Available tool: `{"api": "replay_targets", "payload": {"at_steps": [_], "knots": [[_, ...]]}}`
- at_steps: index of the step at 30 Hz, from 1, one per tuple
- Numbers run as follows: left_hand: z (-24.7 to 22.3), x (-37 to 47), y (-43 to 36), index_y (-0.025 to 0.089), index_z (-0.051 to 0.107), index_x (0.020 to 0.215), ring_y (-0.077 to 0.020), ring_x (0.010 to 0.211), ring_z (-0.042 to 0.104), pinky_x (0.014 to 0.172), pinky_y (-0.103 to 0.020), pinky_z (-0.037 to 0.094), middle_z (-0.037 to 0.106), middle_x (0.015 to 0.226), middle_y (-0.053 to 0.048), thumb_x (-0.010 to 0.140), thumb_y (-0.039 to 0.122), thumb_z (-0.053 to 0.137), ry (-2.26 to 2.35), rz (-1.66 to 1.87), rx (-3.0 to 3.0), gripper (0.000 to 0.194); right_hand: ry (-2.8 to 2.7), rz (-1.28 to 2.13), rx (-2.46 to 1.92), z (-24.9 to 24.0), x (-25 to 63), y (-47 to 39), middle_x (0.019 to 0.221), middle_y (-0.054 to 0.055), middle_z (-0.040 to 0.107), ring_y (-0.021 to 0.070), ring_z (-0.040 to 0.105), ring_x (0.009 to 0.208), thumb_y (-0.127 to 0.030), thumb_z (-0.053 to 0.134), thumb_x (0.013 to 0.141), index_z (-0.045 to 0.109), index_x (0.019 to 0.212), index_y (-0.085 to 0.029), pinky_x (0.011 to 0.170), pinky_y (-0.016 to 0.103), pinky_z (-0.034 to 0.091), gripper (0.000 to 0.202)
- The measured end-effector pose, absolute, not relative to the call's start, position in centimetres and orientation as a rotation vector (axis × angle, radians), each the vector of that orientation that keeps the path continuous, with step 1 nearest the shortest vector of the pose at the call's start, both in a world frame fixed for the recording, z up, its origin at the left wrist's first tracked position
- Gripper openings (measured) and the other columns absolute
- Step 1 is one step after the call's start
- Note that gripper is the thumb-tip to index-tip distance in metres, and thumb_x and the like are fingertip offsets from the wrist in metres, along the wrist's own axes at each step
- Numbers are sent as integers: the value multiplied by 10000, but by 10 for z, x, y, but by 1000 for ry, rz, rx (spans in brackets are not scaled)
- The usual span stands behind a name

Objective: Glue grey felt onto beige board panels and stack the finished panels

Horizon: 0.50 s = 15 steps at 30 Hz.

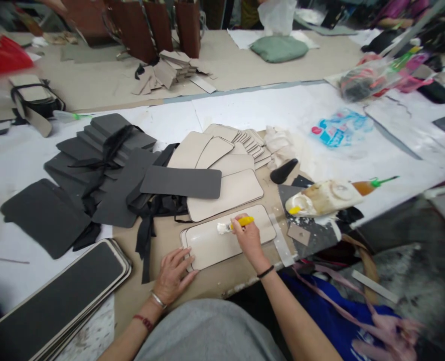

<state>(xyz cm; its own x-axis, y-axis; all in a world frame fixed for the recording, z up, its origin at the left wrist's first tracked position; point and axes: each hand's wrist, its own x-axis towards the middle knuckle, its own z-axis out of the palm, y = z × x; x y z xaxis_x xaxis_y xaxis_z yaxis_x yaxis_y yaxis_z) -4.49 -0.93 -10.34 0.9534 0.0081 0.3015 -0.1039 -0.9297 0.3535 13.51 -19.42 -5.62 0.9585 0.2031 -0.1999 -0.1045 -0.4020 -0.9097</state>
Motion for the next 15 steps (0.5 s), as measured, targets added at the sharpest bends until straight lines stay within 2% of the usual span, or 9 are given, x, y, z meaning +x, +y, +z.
{"api": "replay_targets", "payload": {"at_steps": [9,12,15], "knots": [[-110,-43,-7,225,603,1015,-249,1054,502,862,-400,408,622,1095,-81,761,307,609,-170,535,2785,267,-71,-76,-2254,-55,181,-267,700,41,584,185,558,647,-463,484,789,544,754,-195,643,317,447,277],[-111,-43,-5,237,594,1034,-238,1033,513,842,-382,414,619,1096,-76,765,329,598,-196,549,2802,284,-161,-145,-2277,-30,170,-271,755,52,582,196,562,734,-435,474,813,539,754,-198,699,325,445,253],[-115,-43,-3,241,584,1052,-246,1023,521,824,-385,422,615,1095,-79,756,355,592,-235,560,2817,317,-186,-83,-2232,6,157,-283,784,52,596,185,578,701,-431,484,825,550,791,-201,658,308,453,241]]}}
